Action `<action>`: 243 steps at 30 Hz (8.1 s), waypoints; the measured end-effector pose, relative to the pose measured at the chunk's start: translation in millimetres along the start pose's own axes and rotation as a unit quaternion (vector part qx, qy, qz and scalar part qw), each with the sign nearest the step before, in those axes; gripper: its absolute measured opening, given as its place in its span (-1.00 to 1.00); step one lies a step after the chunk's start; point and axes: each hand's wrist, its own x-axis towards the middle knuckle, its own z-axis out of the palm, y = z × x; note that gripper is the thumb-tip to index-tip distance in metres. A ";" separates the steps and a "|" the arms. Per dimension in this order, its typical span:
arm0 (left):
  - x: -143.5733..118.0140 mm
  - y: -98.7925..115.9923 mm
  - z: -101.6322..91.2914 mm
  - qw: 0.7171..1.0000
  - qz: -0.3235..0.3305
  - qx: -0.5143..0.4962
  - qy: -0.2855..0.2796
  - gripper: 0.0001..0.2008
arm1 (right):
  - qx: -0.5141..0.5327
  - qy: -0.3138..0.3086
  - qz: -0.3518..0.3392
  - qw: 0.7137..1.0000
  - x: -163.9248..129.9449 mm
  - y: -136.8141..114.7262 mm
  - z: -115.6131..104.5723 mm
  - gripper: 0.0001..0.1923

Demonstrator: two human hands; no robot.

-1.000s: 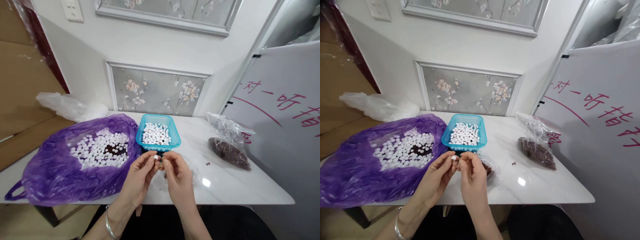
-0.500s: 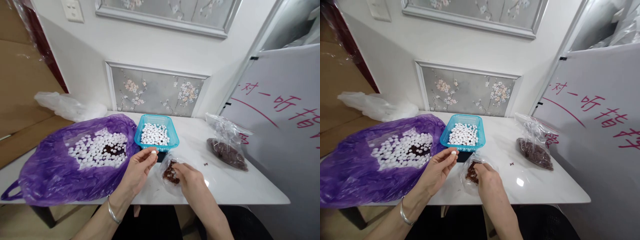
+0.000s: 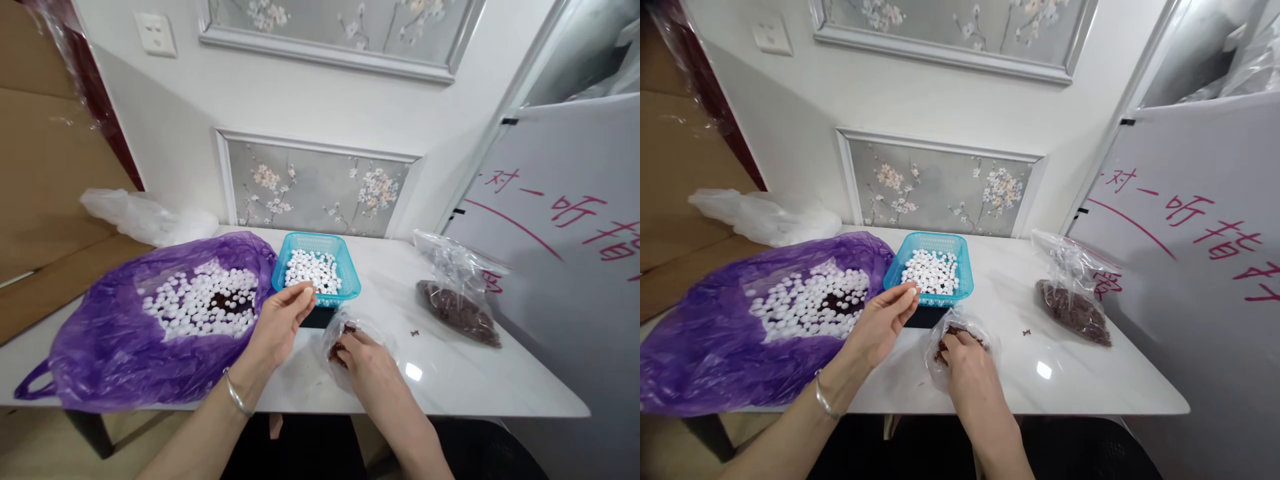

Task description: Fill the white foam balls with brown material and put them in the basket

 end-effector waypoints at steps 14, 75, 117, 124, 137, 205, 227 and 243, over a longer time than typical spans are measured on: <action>47.7 63.4 -35.3 0.917 0.120 0.376 -0.057 -0.61 | -0.085 0.015 -0.005 0.996 -4.2 12.7 20.9 -0.69; -52.1 -3.1 -3.5 0.982 -0.154 -0.033 -0.104 -0.74 | 0.493 0.119 -0.030 0.861 -25.9 -26.7 -13.7 -0.90; -63.7 0.2 -13.2 0.980 -0.022 0.145 -0.136 -0.80 | 0.591 0.076 0.023 0.803 -25.5 -34.9 -9.5 -0.76; -62.1 2.6 -13.5 0.986 -0.080 0.061 -0.133 -0.82 | 0.552 0.039 -0.008 0.833 -27.5 -34.3 -11.0 -0.74; -60.3 10.4 -13.5 0.992 -0.106 -0.021 -0.072 -0.76 | 0.557 0.124 0.017 0.821 -31.9 -33.2 -15.0 -0.73; -74.4 27.4 -4.1 0.986 -0.054 0.034 -0.157 -0.66 | 0.273 0.240 -0.245 0.899 -37.0 -57.4 -33.5 -0.47; -56.5 23.1 -12.2 0.991 -0.051 0.002 -0.120 -0.71 | 0.039 0.118 -0.018 0.992 -22.5 8.2 -20.3 -0.69; -5.6 18.1 1.5 0.991 0.050 0.117 -0.037 -0.66 | -0.131 -0.033 0.007 0.991 -0.6 1.9 11.4 -0.70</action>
